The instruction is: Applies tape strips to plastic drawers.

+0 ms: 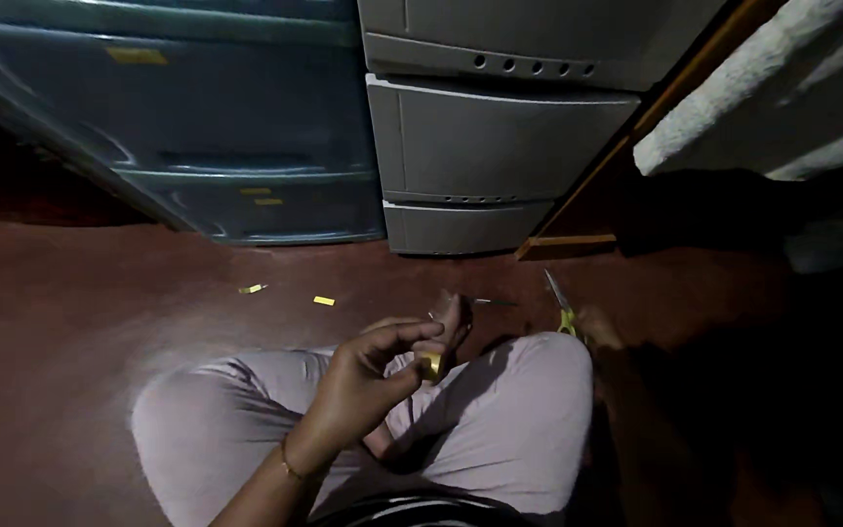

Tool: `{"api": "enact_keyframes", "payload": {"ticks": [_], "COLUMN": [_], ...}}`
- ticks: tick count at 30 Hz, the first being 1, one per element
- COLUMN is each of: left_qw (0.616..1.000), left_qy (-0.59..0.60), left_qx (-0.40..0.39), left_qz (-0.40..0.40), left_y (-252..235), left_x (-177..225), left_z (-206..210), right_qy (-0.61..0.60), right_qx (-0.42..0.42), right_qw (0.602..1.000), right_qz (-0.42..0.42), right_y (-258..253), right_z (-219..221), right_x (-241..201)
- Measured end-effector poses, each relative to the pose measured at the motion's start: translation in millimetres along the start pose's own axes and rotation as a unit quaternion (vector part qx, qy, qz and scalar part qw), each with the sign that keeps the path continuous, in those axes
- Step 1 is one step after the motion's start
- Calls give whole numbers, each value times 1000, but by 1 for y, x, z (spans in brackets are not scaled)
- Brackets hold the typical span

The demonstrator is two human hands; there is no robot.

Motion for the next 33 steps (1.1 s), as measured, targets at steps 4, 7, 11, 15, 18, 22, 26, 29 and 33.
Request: {"api": "enact_keyframes", "payload": {"ticks": [4, 7, 11, 15, 18, 22, 26, 29, 33], "left_qw": [1000, 1000, 1000, 1000, 1000, 998, 997, 997, 997], "left_qy": [-6, -2, -15, 2, 6, 15, 24, 34, 47], "left_qx": [7, 3, 0, -13, -27, -53, -69, -65, -68], "left_qz": [13, 18, 11, 2, -10, -9, 4, 8, 10], "left_y": [-13, -21, -27, -25, -24, -20, -9, 1, 14], "left_x": [3, 2, 6, 3, 0, 2, 7, 10, 15], "left_z": [6, 10, 9, 3, 0, -2, -8, -17, -23], "right_qy": [123, 158, 69, -212, -168, -88, -51, -24, -14], "right_qx": [-27, 22, -55, 13, -55, -246, -305, -312, -314], "right_qw": [989, 986, 995, 975, 973, 947, 925, 918, 910], "right_qz": [73, 50, 40, -58, -146, -188, -221, -242, -271], "right_y": [14, -21, -32, 105, 160, 224, 262, 269, 280], "right_z": [16, 35, 18, -46, -75, -76, -66, -57, -43], "right_x": [22, 63, 80, -18, -63, -101, -129, -147, -174]}}
Point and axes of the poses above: each hand's wrist, its own y-axis away from the middle knuckle, its own z-axis out of the palm, x = y × z, the point moved 7 cm from there along -y, towards the middle knuckle, and after that the axes turned 14 degrees about -y, right-handed, at the moved point
